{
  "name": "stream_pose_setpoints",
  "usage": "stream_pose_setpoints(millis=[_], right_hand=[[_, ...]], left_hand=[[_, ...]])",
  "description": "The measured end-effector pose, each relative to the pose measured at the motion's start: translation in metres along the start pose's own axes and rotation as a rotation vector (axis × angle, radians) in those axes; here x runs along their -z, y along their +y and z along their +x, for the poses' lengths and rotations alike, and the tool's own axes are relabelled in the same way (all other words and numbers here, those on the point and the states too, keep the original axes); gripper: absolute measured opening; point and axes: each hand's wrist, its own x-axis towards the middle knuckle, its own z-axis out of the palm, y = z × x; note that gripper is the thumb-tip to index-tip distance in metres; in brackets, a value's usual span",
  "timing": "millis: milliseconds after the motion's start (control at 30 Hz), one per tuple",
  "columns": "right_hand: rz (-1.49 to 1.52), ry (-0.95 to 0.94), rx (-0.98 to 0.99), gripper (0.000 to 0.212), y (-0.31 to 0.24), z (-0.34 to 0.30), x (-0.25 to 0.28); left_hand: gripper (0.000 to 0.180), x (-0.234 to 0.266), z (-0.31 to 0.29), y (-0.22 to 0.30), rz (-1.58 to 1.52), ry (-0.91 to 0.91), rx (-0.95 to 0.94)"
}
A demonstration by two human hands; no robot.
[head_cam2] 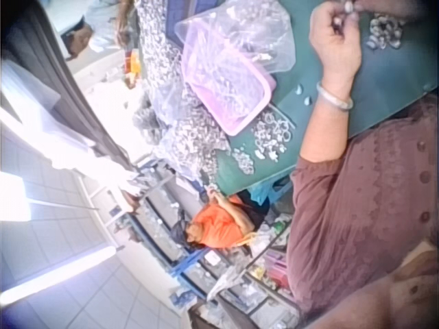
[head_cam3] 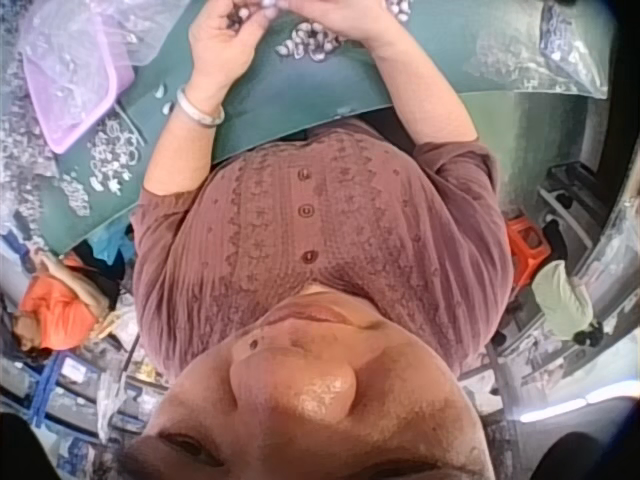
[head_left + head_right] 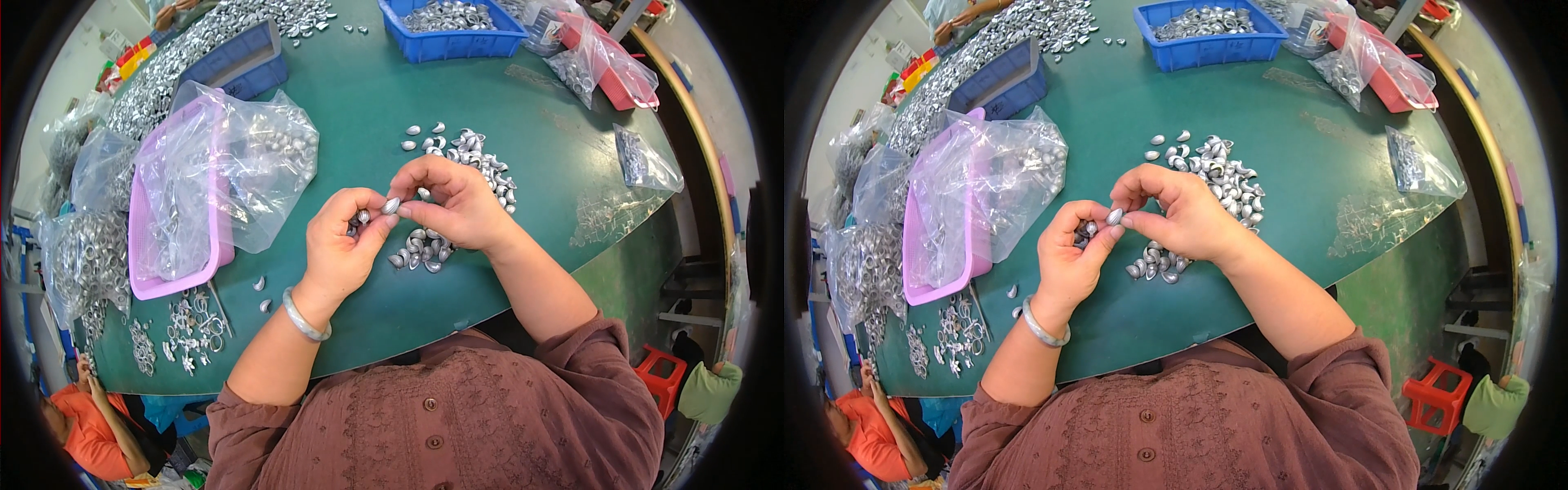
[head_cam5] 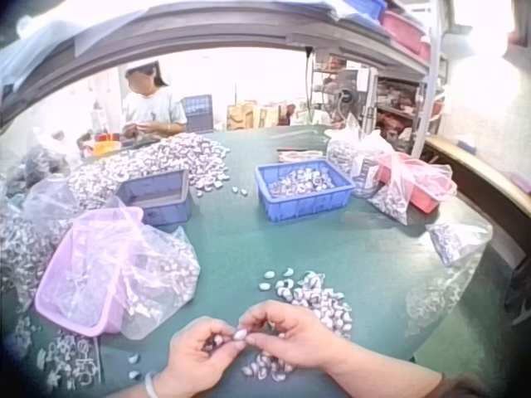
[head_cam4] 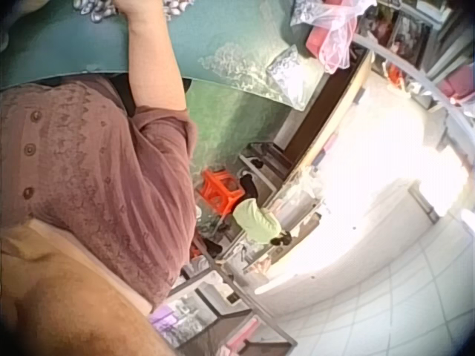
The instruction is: The person picks up and puts down small grey metal parts from a pile on the table, placing them into a pink plastic tray.
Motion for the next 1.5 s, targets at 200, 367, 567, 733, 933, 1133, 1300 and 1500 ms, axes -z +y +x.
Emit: stream_pose_setpoints(millis=[200, 367, 567, 733, 933, 1133, 1300, 1500], right_hand=[[-0.002, 0.006, 0.046, 0.025, 0.001, 0.000, 0.000], [-0.067, 0.002, 0.050, 0.026, -0.002, -0.001, 0.000], [-0.057, 0.042, 0.098, 0.023, 0.000, -0.001, 0.001], [-0.186, 0.127, 0.044, 0.017, -0.002, 0.001, 0.002], [-0.710, 0.191, 0.091, 0.014, 0.004, 0.004, 0.016], [-1.233, 0.059, 0.105, 0.014, 0.006, 0.000, 0.014], [-1.311, 0.039, 0.061, 0.014, 0.007, -0.001, 0.012], [-0.959, 0.045, 0.141, 0.017, 0.002, 0.004, 0.015]], left_hand=[[0.014, 0.000, 0.001, -0.002, -0.002, -0.006, 0.005], [0.013, 0.001, 0.003, -0.002, -0.066, -0.034, -0.002], [0.013, 0.012, 0.005, -0.007, -0.848, -0.228, 0.484], [0.012, 0.016, 0.006, -0.011, -1.011, -0.325, 0.516], [0.017, 0.016, 0.007, -0.010, -1.050, -0.337, 0.529], [0.021, 0.018, 0.011, -0.004, -1.181, -0.270, 0.574], [0.023, 0.018, 0.009, -0.011, -1.107, -0.233, 0.617], [0.022, 0.014, 0.009, -0.007, -0.902, -0.162, 0.722]])
